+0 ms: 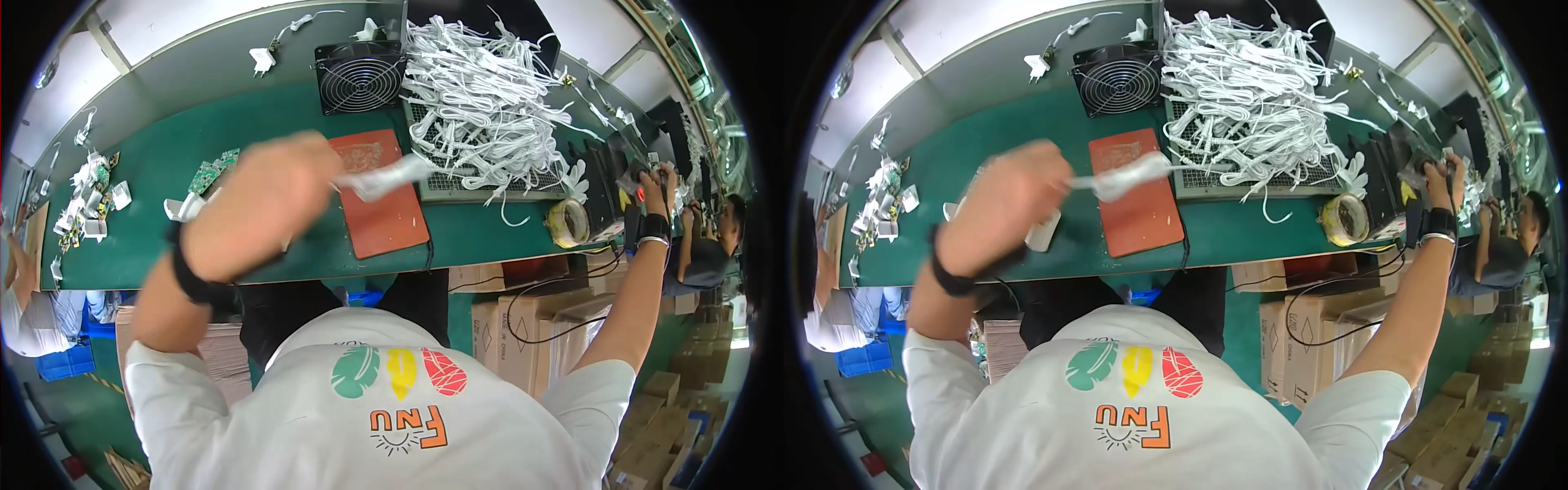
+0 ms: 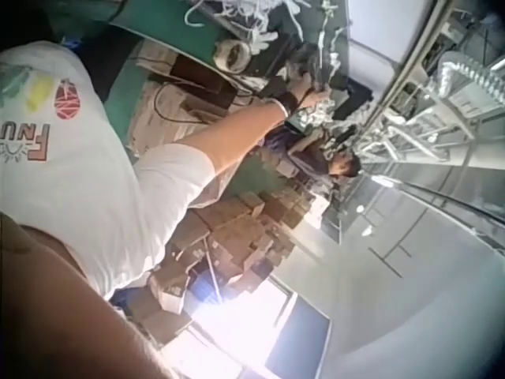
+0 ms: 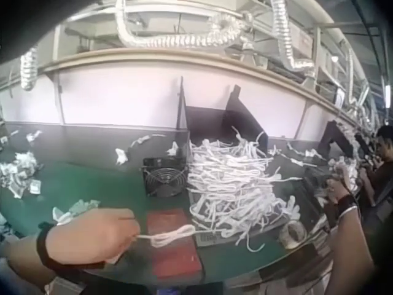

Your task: Solder wires onto small electronic circuit boards at a manufacturing station.

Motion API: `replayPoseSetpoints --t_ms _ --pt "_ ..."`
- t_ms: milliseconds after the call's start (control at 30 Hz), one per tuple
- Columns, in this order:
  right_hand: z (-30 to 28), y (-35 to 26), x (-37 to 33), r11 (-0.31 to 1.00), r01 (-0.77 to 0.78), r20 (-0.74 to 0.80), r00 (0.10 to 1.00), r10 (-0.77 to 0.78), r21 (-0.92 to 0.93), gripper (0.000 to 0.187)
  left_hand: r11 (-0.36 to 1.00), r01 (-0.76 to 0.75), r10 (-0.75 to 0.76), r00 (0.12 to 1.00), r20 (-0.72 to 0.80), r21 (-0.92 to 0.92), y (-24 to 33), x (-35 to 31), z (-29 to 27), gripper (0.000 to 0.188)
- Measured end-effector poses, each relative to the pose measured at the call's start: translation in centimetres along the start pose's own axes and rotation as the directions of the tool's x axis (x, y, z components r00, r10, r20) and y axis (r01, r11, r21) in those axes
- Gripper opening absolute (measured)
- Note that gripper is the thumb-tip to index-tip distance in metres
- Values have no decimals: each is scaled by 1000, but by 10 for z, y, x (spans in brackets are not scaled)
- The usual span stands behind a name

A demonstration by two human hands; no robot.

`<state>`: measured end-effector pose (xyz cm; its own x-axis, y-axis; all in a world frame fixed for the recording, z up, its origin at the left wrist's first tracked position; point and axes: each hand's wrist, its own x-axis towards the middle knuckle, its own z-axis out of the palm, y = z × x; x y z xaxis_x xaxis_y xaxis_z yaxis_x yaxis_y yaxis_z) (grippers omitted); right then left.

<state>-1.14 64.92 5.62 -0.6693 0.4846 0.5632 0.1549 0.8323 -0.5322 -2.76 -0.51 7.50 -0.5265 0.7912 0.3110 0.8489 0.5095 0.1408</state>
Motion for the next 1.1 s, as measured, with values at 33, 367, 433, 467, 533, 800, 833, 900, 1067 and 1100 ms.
replayPoseSetpoints --t_ms 33,367,433,467,533,800,833,900,1067,1100 --pt "-4 13 -3 996 -78 -11 997 78 43 45 999 18 -19 1000 16 27 -15 4 -19 8" --pt "52 -228 -150 885 195 105 959 -262 423 32 740 558 -457 827 -328 376 -216 8 -118 25" --pt "80 -240 -182 872 104 306 911 -277 478 31 753 639 -517 724 -457 160 -189 7 -100 30" --pt "95 -243 -194 851 90 398 855 -332 517 31 804 594 -543 753 -371 29 -173 6 -86 24" --pt "107 -261 -203 861 348 425 761 -491 372 30 912 244 -335 908 -254 -330 -121 7 -40 22" --pt "159 -264 -204 591 793 303 532 -791 150 38 956 268 -268 963 18 -119 -9 -49 34 23" --pt "160 -265 -207 582 796 304 521 -798 164 38 953 301 -302 952 -45 -21 -23 -54 29 23" --pt "153 -264 -212 774 487 365 690 -625 405 45 912 380 -373 925 -77 154 -57 -58 15 24" --pt "133 -295 -232 691 226 282 793 -539 686 53 819 410 -506 846 167 401 -136 -54 14 26" --pt "129 -304 -240 706 223 290 798 -529 673 53 810 380 -523 812 258 446 -139 -51 16 24"
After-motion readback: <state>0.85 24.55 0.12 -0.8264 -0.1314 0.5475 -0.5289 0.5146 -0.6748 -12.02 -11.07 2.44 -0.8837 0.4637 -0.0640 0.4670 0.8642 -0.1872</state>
